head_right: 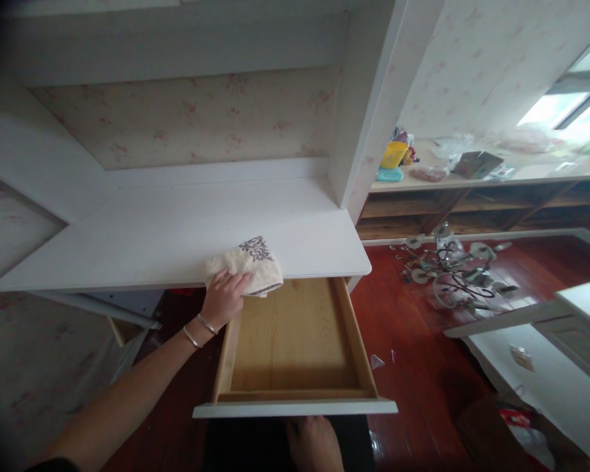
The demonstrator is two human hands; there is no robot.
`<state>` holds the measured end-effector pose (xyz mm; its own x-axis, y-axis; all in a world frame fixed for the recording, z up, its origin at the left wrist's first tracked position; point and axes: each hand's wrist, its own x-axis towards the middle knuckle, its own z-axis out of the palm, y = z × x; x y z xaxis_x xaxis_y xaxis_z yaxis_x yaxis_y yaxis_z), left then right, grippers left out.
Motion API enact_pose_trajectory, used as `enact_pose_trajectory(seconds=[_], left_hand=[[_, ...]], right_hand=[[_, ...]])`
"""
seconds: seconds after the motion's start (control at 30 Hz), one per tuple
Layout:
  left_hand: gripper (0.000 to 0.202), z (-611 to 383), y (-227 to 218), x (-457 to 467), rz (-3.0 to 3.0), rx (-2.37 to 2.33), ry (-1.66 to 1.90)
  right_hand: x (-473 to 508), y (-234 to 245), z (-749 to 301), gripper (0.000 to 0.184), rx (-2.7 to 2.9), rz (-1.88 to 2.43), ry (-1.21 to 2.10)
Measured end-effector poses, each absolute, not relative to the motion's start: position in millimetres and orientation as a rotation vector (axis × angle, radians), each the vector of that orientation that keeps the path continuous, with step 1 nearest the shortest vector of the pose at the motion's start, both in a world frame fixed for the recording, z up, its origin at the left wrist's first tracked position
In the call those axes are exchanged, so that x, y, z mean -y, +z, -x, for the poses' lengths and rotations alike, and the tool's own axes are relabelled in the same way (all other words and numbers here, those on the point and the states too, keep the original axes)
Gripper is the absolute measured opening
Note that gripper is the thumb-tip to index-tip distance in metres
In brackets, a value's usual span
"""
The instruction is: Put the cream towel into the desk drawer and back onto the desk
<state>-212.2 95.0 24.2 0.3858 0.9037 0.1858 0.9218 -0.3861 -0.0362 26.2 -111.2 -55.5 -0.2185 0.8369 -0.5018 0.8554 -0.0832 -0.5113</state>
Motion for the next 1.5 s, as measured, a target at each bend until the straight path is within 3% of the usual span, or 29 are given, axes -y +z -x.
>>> enact_pose_trajectory(seconds=[0.23,0.47,0.67,0.87,1.13,1.5], left_hand=[[0.053,191,8,-30,2.838,1.582,-0.098],[0.051,175,-40,-14,3.231,1.535,0.441],[0.083,173,-75,-13,3.217,1.403,0.449],[0.086,187,-96,-60,3.102,1.628,0.403],[0.072,193,-107,-140,3.022,1.837,0.219],[0.083,169,-118,-136,3.023,1.765,0.448]], right_hand=[[111,-55,-27,0.032,-2.108,-1.94,-1.216],[110,-58,-29,0.034,-2.144,-1.89,-1.22],[111,-63,-28,0.031,-2.119,-1.918,-1.176],[112,-65,-29,0.034,-2.098,-1.925,-1.195],[115,-74,-30,0.032,-2.144,-1.929,-1.152],[119,-101,-34,0.03,-2.168,-1.868,-1.096]])
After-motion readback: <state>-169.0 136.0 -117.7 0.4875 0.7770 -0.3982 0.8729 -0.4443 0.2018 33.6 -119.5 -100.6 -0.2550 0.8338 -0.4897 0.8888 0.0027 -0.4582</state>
